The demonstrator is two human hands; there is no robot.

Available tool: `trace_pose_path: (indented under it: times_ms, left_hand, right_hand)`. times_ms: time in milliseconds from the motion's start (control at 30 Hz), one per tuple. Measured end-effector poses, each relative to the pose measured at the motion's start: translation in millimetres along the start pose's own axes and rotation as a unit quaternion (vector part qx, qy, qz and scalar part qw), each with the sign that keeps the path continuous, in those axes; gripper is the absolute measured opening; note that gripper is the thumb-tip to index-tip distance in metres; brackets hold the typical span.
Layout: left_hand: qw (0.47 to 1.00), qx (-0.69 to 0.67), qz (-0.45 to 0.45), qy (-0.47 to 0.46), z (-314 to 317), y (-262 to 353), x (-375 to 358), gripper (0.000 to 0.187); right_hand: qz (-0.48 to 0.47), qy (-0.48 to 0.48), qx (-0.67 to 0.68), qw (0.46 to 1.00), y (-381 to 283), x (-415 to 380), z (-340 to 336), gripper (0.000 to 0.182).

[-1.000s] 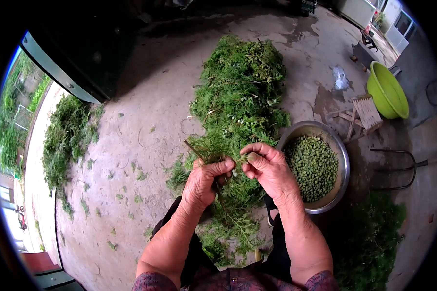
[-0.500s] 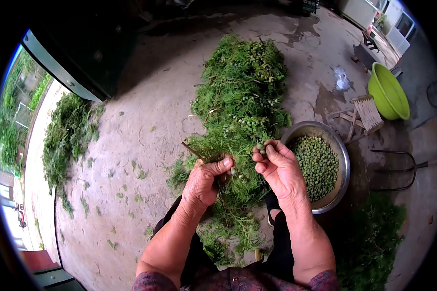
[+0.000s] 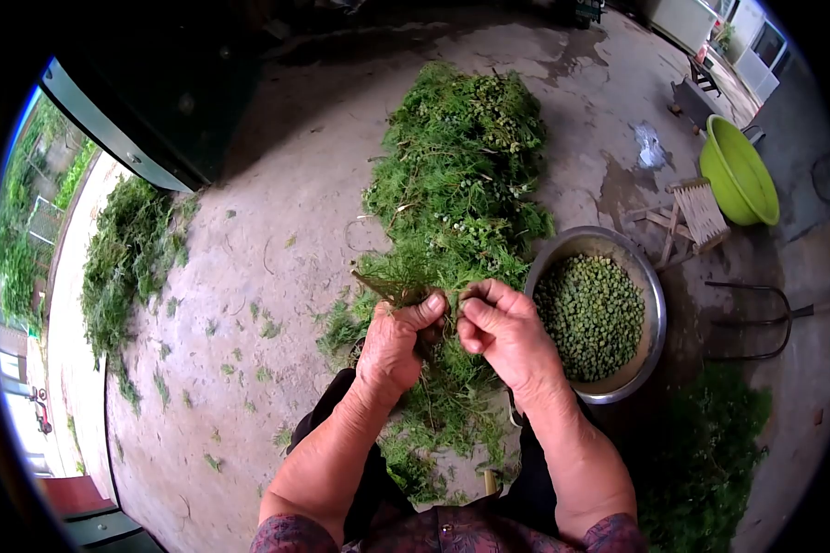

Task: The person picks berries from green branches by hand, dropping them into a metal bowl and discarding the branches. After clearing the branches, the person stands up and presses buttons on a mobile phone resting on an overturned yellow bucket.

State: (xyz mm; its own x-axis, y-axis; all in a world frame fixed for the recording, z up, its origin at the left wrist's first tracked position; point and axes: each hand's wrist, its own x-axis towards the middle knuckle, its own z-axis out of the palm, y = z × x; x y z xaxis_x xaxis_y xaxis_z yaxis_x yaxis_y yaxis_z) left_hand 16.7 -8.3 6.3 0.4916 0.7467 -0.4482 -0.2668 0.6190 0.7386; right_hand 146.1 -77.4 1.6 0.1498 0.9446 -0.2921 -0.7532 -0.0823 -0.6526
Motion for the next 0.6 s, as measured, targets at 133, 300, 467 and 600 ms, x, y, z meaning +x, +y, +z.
trace_pose_path:
  times_ms: [133,300,467,600]
  left_hand:
    - [0.999,-0.019,-0.025,-0.035,-11,-1,4,0.022]
    - [0.994,-0.094,-0.028,-0.037,-16,2,5,0.022]
    - [0.992,-0.117,-0.015,-0.035,-11,2,5,0.021]
    - [0.992,-0.113,-0.016,-0.051,-9,2,4,0.020]
  right_hand:
    - [-0.148,0.179,-0.225,0.946,-38,-5,-30,0.015]
    - [-0.299,0.447,-0.690,0.485,-68,-14,-97,0.028]
    - [-0.236,0.264,-0.430,0.831,-55,-17,-41,0.023]
    - [-0.202,0.021,-0.383,0.901,-9,-8,-3,0.016]
